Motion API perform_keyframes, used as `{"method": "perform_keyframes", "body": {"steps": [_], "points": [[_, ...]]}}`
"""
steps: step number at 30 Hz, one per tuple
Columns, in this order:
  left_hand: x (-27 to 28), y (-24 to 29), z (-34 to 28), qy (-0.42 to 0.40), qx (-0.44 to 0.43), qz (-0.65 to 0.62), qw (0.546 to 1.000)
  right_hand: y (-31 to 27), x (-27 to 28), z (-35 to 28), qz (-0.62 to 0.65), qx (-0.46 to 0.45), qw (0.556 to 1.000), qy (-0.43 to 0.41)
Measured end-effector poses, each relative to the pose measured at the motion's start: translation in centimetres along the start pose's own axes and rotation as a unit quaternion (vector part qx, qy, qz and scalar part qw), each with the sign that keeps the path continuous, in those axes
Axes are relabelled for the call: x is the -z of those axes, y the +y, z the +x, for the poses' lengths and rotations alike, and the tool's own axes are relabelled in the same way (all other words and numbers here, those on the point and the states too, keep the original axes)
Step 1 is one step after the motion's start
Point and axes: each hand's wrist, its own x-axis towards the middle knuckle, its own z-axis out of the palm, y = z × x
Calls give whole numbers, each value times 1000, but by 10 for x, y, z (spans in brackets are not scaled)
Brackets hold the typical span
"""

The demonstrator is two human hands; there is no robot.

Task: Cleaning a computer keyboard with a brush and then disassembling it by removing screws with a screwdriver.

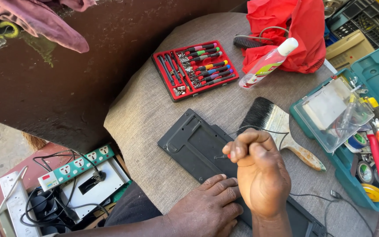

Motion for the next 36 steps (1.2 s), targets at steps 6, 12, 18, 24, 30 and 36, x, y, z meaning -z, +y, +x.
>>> {"method": "perform_keyframes", "body": {"steps": [6, 12, 18, 24, 30, 36], "points": [[0, 0, 1, 15, -2, -13, 1000, -1, -26, 14, 73, -13, 994, 80], [3, 0, 1, 21, -3, -4, 1000, 7, -45, 14, 24, 5, 988, 150], [4, 0, 4, 46, 7, -16, 999, 15, -34, 25, 24, 8, 991, 133], [-7, -7, -2, 0, -1, 9, 1000, 11, -2, 43, 112, -107, 986, -65], [-8, -6, -2, 8, 7, -9, 1000, 11, -3, 33, 70, -52, 985, -148], [-5, -9, -2, 16, -17, -5, 1000, 14, 3, 36, 124, -12, 990, -67]]}}
